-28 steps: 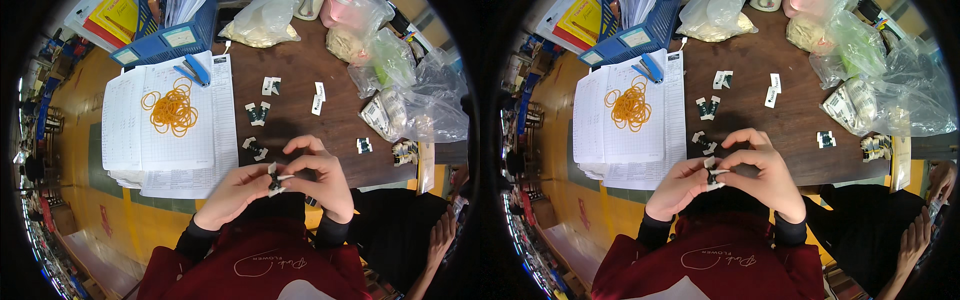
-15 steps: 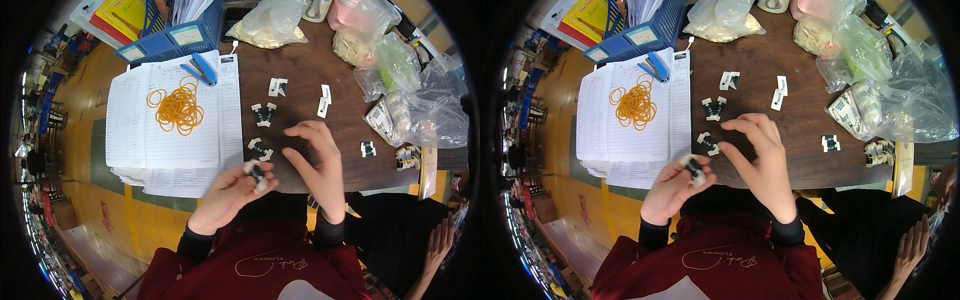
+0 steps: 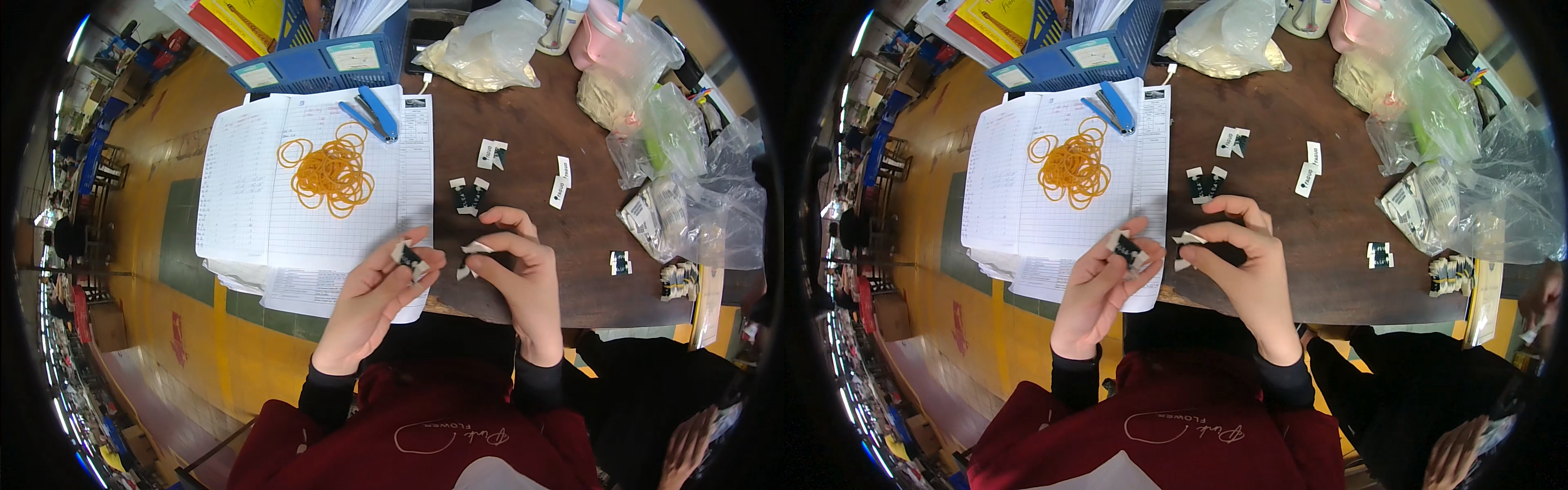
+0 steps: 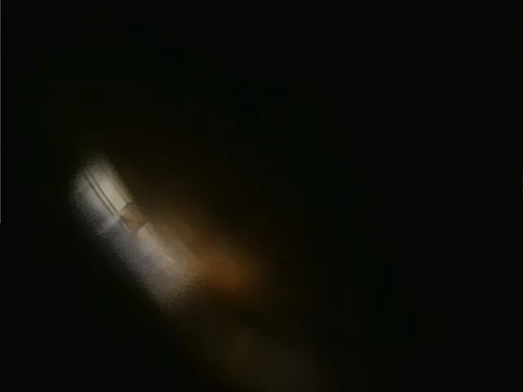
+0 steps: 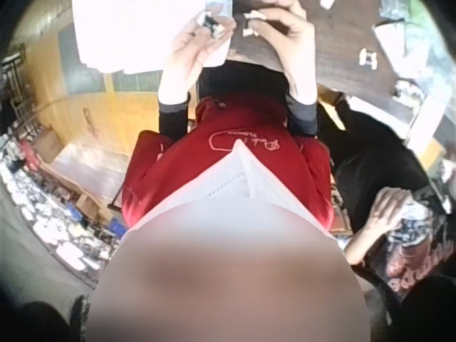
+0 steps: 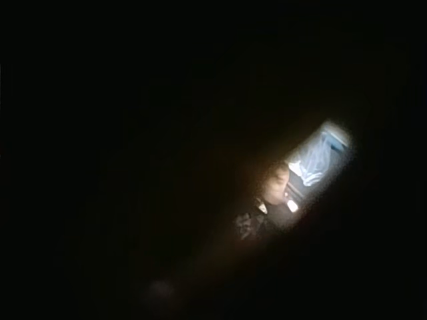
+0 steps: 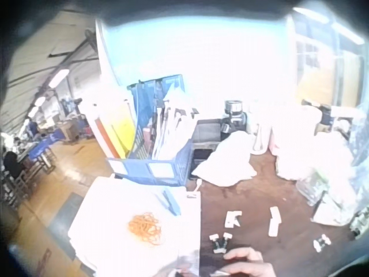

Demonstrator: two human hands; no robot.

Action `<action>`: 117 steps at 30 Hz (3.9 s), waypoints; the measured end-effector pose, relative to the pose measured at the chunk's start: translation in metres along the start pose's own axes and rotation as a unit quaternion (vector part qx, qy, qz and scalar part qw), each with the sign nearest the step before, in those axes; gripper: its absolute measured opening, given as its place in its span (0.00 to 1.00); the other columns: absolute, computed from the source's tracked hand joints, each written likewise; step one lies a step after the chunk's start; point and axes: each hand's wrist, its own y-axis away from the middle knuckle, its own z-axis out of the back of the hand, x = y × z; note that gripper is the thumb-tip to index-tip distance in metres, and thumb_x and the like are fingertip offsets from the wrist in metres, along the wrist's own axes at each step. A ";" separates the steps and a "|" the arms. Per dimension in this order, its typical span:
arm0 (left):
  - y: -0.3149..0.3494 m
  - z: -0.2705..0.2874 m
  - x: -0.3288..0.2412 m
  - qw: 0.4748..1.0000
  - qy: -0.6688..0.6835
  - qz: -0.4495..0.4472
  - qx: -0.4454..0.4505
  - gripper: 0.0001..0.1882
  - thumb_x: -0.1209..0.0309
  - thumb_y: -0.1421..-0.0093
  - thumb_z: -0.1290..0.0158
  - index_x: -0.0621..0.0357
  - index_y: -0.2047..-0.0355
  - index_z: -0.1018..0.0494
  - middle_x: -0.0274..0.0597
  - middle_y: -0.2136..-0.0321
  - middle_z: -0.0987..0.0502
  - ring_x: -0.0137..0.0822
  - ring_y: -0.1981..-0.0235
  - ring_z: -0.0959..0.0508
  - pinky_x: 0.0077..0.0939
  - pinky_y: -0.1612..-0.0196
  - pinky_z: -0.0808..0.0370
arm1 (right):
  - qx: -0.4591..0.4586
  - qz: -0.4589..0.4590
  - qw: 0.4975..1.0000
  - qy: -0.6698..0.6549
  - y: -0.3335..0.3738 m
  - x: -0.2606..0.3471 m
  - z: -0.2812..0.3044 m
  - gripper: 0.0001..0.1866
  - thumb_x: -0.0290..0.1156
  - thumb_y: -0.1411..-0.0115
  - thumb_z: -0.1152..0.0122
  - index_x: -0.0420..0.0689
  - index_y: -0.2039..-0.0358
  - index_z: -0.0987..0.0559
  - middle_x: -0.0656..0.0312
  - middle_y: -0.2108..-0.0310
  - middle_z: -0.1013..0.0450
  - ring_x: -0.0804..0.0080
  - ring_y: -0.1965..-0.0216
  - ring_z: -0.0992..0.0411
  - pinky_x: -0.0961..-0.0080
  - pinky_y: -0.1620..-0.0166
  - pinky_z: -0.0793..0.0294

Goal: The person gathers small white paper strips with green markings, aligns them into stacks, and secures each stack with a rubber band. The person then places the finished bundles into a clear plastic bag on the table.

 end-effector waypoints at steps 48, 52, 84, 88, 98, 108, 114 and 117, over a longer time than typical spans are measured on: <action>-0.041 -0.009 -0.020 0.996 0.044 0.081 -0.010 0.20 0.60 0.23 0.62 0.63 0.44 0.33 0.40 0.54 0.28 0.32 0.49 0.27 0.36 0.41 0.28 | -0.041 0.044 0.993 0.102 -0.032 0.028 -0.043 0.08 0.24 0.43 0.31 0.41 0.62 0.18 0.64 0.72 0.25 0.81 0.70 0.28 0.79 0.68 0.32; -0.037 -0.010 -0.016 0.995 0.052 0.075 -0.036 0.20 0.60 0.23 0.61 0.64 0.44 0.33 0.37 0.61 0.31 0.31 0.55 0.29 0.33 0.48 0.26 | -0.023 0.027 0.997 0.071 -0.051 0.022 -0.025 0.06 0.25 0.38 0.38 0.39 0.61 0.19 0.58 0.66 0.25 0.72 0.68 0.26 0.76 0.66 0.29; -0.045 -0.046 0.024 0.994 0.070 0.069 0.046 0.19 0.60 0.23 0.61 0.61 0.41 0.36 0.34 0.60 0.34 0.25 0.57 0.33 0.25 0.49 0.33 | 0.050 0.005 0.992 0.117 -0.007 0.045 0.018 0.25 0.26 0.48 0.29 0.46 0.47 0.20 0.55 0.42 0.32 0.51 0.37 0.40 0.61 0.40 0.32; -0.050 -0.045 0.017 0.992 0.093 0.083 0.016 0.19 0.62 0.24 0.59 0.63 0.41 0.37 0.33 0.61 0.36 0.25 0.59 0.35 0.25 0.49 0.33 | -0.094 0.032 0.941 0.323 -0.027 0.034 0.071 0.22 0.29 0.49 0.28 0.43 0.51 0.19 0.54 0.50 0.27 0.53 0.44 0.33 0.64 0.43 0.33; -0.049 -0.050 0.011 0.994 0.067 0.082 -0.041 0.18 0.65 0.24 0.58 0.65 0.41 0.36 0.36 0.61 0.32 0.28 0.59 0.30 0.26 0.47 0.29 | -0.186 -0.024 0.831 0.524 -0.068 -0.022 0.087 0.10 0.34 0.49 0.26 0.43 0.69 0.14 0.61 0.56 0.29 0.59 0.49 0.37 0.61 0.47 0.39; -0.057 -0.063 0.043 0.991 0.092 0.101 0.013 0.21 0.61 0.23 0.61 0.63 0.39 0.37 0.43 0.44 0.30 0.32 0.42 0.29 0.33 0.36 0.33 | -0.104 -0.010 0.975 0.195 0.016 0.021 0.027 0.06 0.29 0.46 0.29 0.44 0.67 0.13 0.66 0.59 0.30 0.62 0.53 0.37 0.68 0.49 0.38; -0.059 -0.073 0.065 0.980 0.088 0.179 -0.004 0.17 0.63 0.24 0.59 0.62 0.44 0.34 0.44 0.45 0.27 0.32 0.44 0.27 0.32 0.40 0.30 | -0.125 -0.010 0.911 0.393 0.039 0.019 0.037 0.06 0.29 0.48 0.30 0.45 0.68 0.13 0.66 0.58 0.28 0.63 0.53 0.35 0.66 0.49 0.42; -0.060 -0.074 0.071 0.979 0.130 0.158 0.006 0.14 0.65 0.25 0.58 0.61 0.47 0.32 0.45 0.46 0.26 0.34 0.44 0.26 0.33 0.40 0.30 | -0.116 0.003 0.888 0.444 0.046 0.027 0.045 0.05 0.29 0.47 0.30 0.45 0.69 0.13 0.66 0.58 0.27 0.64 0.53 0.34 0.66 0.51 0.43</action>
